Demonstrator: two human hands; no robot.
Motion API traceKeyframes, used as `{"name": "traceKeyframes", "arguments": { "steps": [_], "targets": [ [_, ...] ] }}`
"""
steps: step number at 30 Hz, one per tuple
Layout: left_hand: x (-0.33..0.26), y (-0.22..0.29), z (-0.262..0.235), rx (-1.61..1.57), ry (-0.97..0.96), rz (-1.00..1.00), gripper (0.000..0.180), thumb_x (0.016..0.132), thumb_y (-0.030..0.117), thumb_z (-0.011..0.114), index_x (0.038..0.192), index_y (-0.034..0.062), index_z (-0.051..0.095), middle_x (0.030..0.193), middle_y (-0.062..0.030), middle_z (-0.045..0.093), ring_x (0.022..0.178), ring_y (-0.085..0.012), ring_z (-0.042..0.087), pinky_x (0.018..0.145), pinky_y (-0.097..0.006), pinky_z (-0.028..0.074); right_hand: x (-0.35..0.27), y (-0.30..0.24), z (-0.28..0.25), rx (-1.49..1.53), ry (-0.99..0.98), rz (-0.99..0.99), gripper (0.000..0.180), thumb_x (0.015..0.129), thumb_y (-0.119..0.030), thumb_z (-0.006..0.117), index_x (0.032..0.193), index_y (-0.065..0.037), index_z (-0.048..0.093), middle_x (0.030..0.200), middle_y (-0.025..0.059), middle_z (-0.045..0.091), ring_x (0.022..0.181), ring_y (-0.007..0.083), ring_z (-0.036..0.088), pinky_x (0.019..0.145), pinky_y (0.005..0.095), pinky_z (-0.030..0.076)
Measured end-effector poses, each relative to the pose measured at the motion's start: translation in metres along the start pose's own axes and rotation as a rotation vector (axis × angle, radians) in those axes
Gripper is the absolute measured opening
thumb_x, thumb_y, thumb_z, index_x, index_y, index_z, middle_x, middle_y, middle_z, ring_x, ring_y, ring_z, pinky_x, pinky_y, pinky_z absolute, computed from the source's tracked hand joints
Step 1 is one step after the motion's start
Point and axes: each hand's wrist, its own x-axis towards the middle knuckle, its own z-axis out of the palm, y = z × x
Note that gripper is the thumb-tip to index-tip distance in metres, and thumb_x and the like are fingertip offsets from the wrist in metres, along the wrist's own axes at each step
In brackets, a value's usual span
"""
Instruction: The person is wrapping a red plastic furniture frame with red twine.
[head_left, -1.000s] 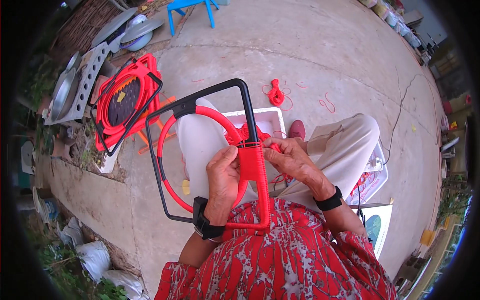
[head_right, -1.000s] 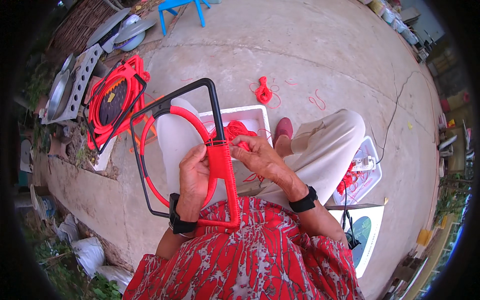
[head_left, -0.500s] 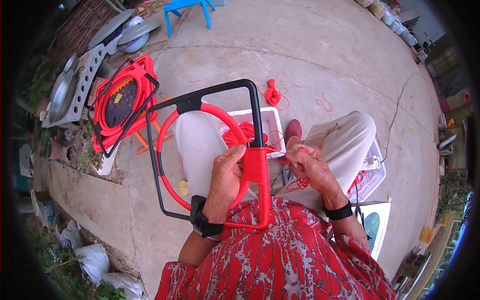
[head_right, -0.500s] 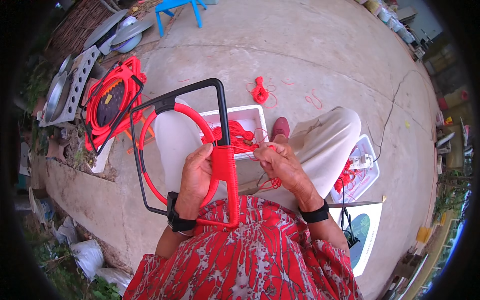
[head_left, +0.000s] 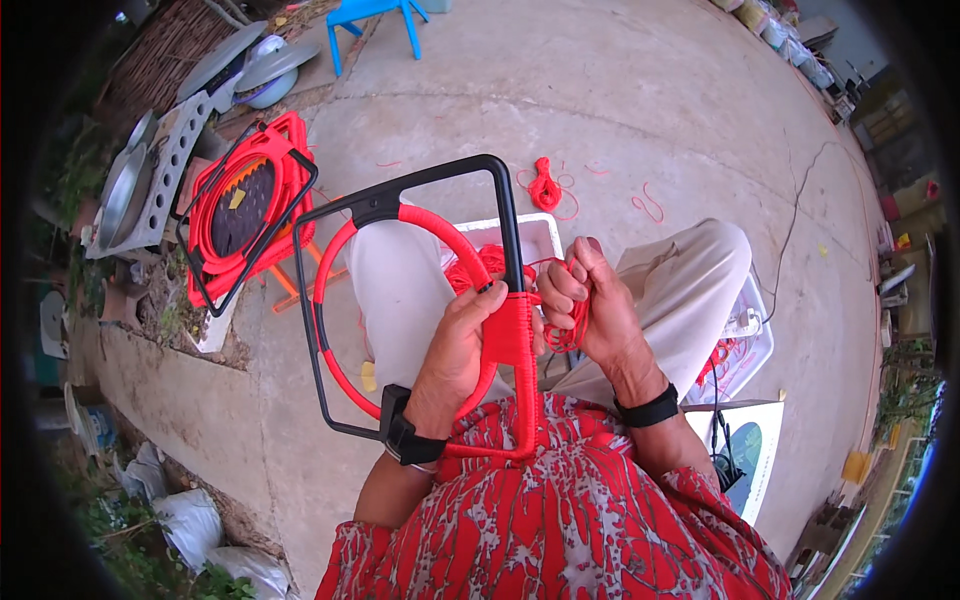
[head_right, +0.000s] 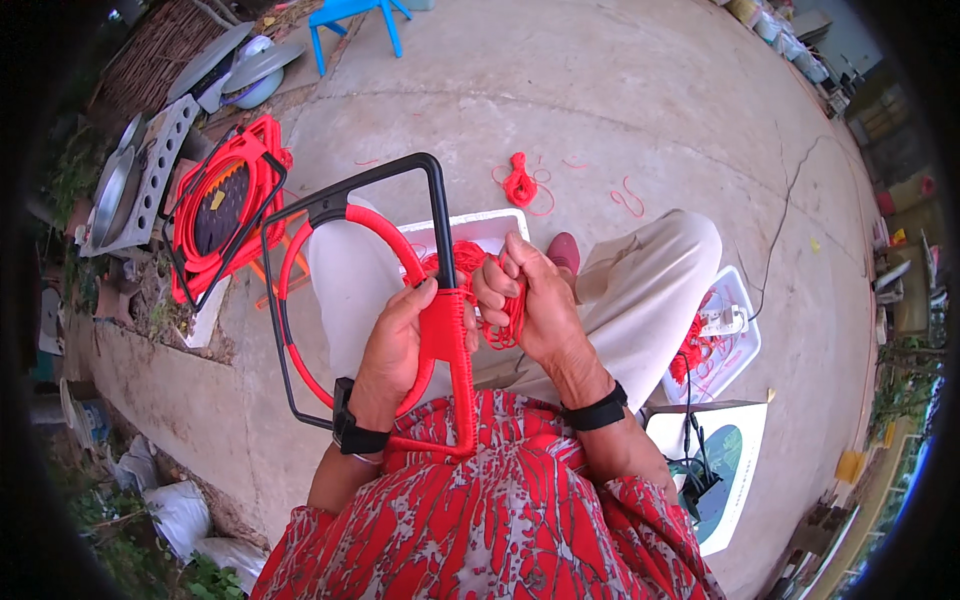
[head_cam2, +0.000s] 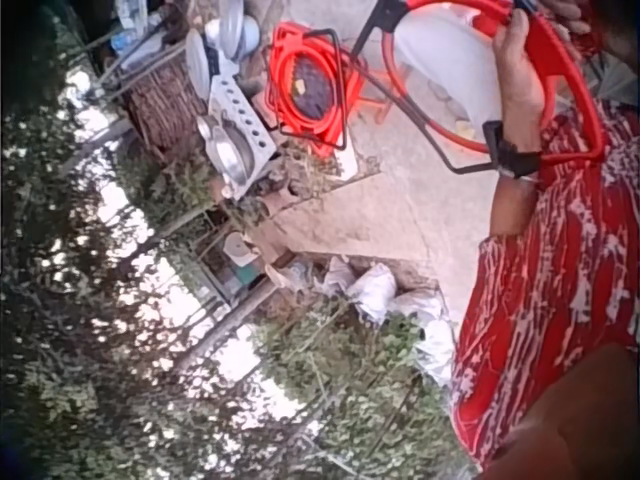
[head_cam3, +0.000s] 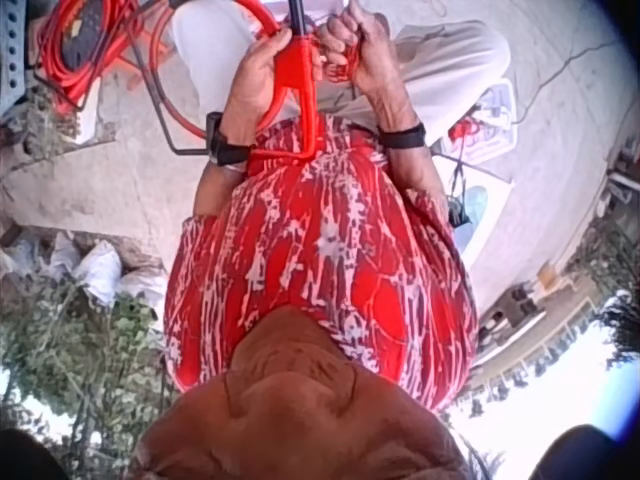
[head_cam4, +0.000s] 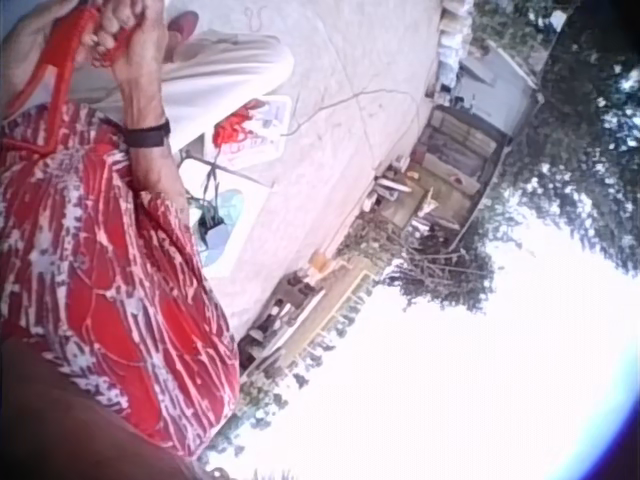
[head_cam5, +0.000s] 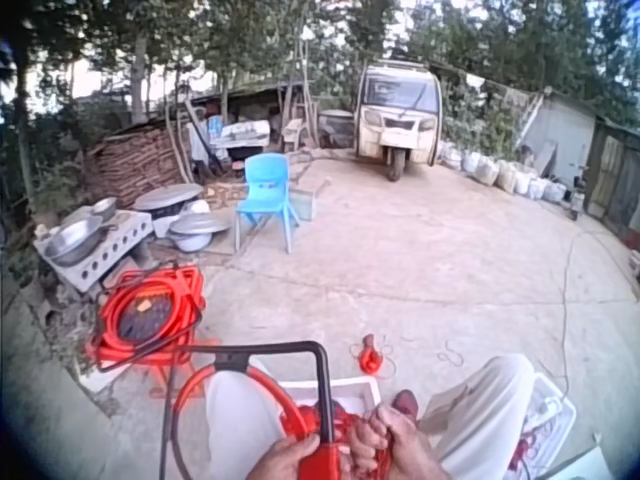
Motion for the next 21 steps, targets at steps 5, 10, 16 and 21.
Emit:
{"name": "traceKeyframes", "arguments": {
  "steps": [5, 10, 16, 21],
  "targets": [
    [0.003, -0.001, -0.003, -0.015, 0.044, -0.03, 0.025, 0.091, 0.022, 0.058, 0.102, -0.0005, 0.055, 0.077, -0.0127, 0.065, 0.062, -0.0226, 0.066, 0.059, -0.035, 0.056, -0.007, -0.006, 0.018, -0.369, 0.034, -0.038, 0.036, 0.1, -0.033, 0.041, 0.073, -0.011, 0.035, 0.058, -0.0006, 0.031, 0.048, 0.0102, 0.031, 0.041, 0.0242, 0.024],
    [0.001, -0.003, -0.004, 0.033, 0.112, -0.031, 0.026, 0.084, 0.017, 0.066, 0.1, -0.002, 0.057, 0.074, -0.0135, 0.065, 0.061, -0.0228, 0.066, 0.057, -0.035, 0.057, -0.014, -0.005, 0.02, -0.441, 0.011, -0.032, 0.036, 0.099, -0.033, 0.042, 0.073, -0.011, 0.034, 0.056, -0.0012, 0.03, 0.047, 0.009, 0.028, 0.041, 0.024, 0.022],
    [0.0, -0.007, -0.005, 0.084, 0.129, -0.02, 0.029, 0.086, 0.019, 0.065, 0.102, -0.0039, 0.058, 0.074, -0.0141, 0.065, 0.063, -0.023, 0.067, 0.06, -0.036, 0.058, -0.01, -0.007, 0.005, -0.375, 0.035, 0.035, 0.035, 0.099, -0.033, 0.045, 0.074, -0.01, 0.035, 0.059, -0.0003, 0.032, 0.051, 0.0104, 0.035, 0.041, 0.0237, 0.026],
    [-0.002, -0.009, -0.004, 0.018, 0.155, 0.027, 0.03, 0.094, 0.024, 0.056, 0.103, -0.0044, 0.057, 0.083, -0.0157, 0.066, 0.071, -0.0245, 0.067, 0.066, -0.037, 0.058, -0.002, -0.013, -0.002, -0.311, 0.05, 0.057, 0.033, 0.098, -0.033, 0.047, 0.075, -0.01, 0.036, 0.062, 0.0009, 0.034, 0.057, 0.013, 0.041, 0.04, 0.0232, 0.03]
  ]
}}
